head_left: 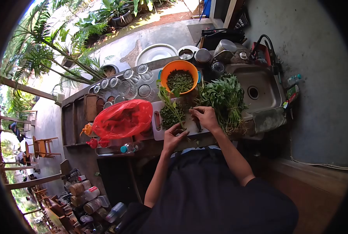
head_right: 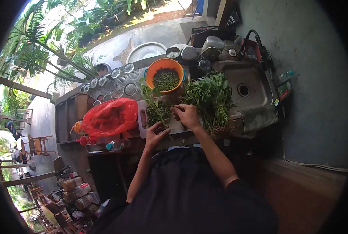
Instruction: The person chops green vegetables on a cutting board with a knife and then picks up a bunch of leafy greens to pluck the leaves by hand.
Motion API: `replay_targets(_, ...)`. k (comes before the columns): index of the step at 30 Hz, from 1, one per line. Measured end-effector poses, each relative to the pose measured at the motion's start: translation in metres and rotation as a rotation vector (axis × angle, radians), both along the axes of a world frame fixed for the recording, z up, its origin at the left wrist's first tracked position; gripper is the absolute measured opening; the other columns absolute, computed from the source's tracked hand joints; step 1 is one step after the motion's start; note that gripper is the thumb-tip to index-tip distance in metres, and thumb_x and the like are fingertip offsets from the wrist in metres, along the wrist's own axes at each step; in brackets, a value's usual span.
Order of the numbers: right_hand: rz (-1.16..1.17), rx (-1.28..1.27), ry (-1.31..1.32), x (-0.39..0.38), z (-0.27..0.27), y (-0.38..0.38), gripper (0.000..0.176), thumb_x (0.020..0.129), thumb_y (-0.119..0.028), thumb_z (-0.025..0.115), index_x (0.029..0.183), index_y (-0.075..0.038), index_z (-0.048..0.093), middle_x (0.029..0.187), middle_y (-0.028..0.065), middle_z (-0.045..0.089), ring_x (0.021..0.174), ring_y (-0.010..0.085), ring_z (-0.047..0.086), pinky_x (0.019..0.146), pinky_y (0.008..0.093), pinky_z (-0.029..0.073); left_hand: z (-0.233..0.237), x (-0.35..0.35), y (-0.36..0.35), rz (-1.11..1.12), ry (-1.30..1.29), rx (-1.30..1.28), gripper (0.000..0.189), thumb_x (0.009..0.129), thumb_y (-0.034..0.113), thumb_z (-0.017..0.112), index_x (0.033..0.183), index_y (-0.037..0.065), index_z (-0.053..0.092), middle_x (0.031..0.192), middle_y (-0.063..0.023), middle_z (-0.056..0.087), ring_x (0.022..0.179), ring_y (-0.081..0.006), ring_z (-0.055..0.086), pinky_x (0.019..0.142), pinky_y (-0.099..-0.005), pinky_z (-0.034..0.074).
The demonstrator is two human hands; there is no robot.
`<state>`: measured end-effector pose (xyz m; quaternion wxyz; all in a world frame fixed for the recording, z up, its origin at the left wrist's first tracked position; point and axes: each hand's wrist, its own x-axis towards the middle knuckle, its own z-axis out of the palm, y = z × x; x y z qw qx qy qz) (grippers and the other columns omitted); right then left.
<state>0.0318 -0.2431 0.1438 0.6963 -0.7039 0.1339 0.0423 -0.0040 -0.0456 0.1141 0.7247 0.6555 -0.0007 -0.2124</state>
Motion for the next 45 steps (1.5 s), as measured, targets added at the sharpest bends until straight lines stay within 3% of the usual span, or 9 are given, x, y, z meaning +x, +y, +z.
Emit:
replay_targets(13, 0.264, 0.103, 0.118, 0.004, -0.006, 0.019, 0.026, 0.090, -0.022, 0.075, 0.100, 0.001, 0.076, 0.074, 0.0032, 0.071, 0.062, 0.0060, 0.060, 0.056, 0.0252, 0.050, 0.000, 0.004, 0.003, -0.130, -0.198, 0.188, 0.043, 0.087, 0.011, 0.076, 0.127, -0.001, 0.064, 0.097, -0.0037, 0.071, 0.083, -0.0094, 0.066, 0.077, -0.0261, 0.052)
replay_targets(18, 0.286, -0.062, -0.016, -0.001, -0.015, 0.026, 0.025, 0.092, -0.019, 0.071, 0.103, 0.003, 0.074, 0.079, 0.0064, 0.073, 0.067, 0.0083, 0.064, 0.060, 0.0271, 0.052, 0.007, 0.014, -0.006, 0.222, -0.067, -0.143, 0.027, 0.094, 0.016, 0.071, 0.113, -0.004, 0.067, 0.094, -0.0037, 0.070, 0.085, -0.0105, 0.066, 0.077, -0.0262, 0.056)
replay_targets(24, 0.234, -0.304, -0.212, -0.007, -0.009, 0.028, 0.017, 0.091, -0.008, 0.065, 0.100, 0.006, 0.070, 0.086, 0.0160, 0.073, 0.078, 0.0184, 0.070, 0.071, 0.0338, 0.055, -0.013, 0.019, -0.011, 0.329, 0.086, -0.141, 0.024, 0.097, 0.021, 0.067, 0.106, -0.001, 0.068, 0.094, -0.0021, 0.070, 0.086, -0.0076, 0.063, 0.074, -0.0252, 0.052)
replay_targets(27, 0.173, -0.254, -0.172, -0.011, -0.015, 0.029, 0.014, 0.093, -0.007, 0.063, 0.094, 0.005, 0.069, 0.082, 0.0142, 0.073, 0.074, 0.0150, 0.069, 0.068, 0.0328, 0.054, -0.013, 0.020, -0.011, 0.328, -0.139, 0.068, 0.026, 0.098, 0.023, 0.067, 0.105, -0.002, 0.070, 0.094, 0.0001, 0.069, 0.082, -0.0045, 0.058, 0.070, -0.0216, 0.046)
replay_targets(30, 0.002, 0.128, 0.060, -0.010, -0.037, 0.014, 0.013, 0.094, -0.008, 0.063, 0.092, 0.003, 0.070, 0.078, 0.0125, 0.071, 0.070, 0.0106, 0.067, 0.064, 0.0308, 0.053, -0.001, 0.026, 0.000, 0.477, -0.092, 0.042, 0.024, 0.099, 0.019, 0.066, 0.101, -0.004, 0.071, 0.091, -0.0011, 0.069, 0.083, -0.0044, 0.056, 0.073, -0.0205, 0.045)
replay_targets(33, -0.029, -0.002, 0.099, -0.006, -0.050, -0.018, 0.014, 0.094, -0.012, 0.065, 0.092, 0.000, 0.072, 0.077, 0.0110, 0.071, 0.067, 0.0079, 0.067, 0.062, 0.0282, 0.052, -0.001, 0.024, 0.004, 0.430, -0.138, 0.030, 0.024, 0.099, 0.019, 0.065, 0.104, -0.004, 0.071, 0.093, -0.0003, 0.069, 0.086, -0.0039, 0.056, 0.075, -0.0200, 0.045)
replay_targets(39, 0.051, -0.871, -0.090, 0.034, -0.080, -0.045, 0.027, 0.089, -0.025, 0.072, 0.096, 0.001, 0.073, 0.080, 0.0168, 0.072, 0.072, 0.0295, 0.070, 0.065, 0.0400, 0.054, 0.004, 0.015, -0.002, 0.307, -0.054, -0.057, 0.024, 0.099, 0.018, 0.064, 0.110, -0.002, 0.071, 0.096, 0.0015, 0.069, 0.088, -0.0037, 0.056, 0.077, -0.0196, 0.045)
replay_targets(43, 0.063, -1.078, 0.021, 0.052, -0.074, -0.040, 0.032, 0.083, -0.033, 0.078, 0.093, -0.003, 0.072, 0.085, 0.0162, 0.071, 0.080, 0.0357, 0.069, 0.069, 0.0463, 0.054, 0.005, 0.015, 0.002, 0.176, -0.177, 0.030, 0.026, 0.101, 0.018, 0.061, 0.116, -0.002, 0.068, 0.102, 0.0006, 0.068, 0.091, -0.0048, 0.057, 0.078, -0.0226, 0.051)
replay_targets(45, 0.044, -1.069, 0.028, 0.053, -0.059, -0.035, 0.029, 0.082, -0.030, 0.079, 0.090, -0.003, 0.070, 0.086, 0.0161, 0.070, 0.082, 0.0366, 0.069, 0.070, 0.0469, 0.054, 0.008, 0.014, 0.003, 0.122, -0.011, -0.205, 0.027, 0.102, 0.017, 0.058, 0.121, -0.001, 0.066, 0.107, -0.0006, 0.066, 0.094, -0.0066, 0.058, 0.079, -0.0276, 0.057)
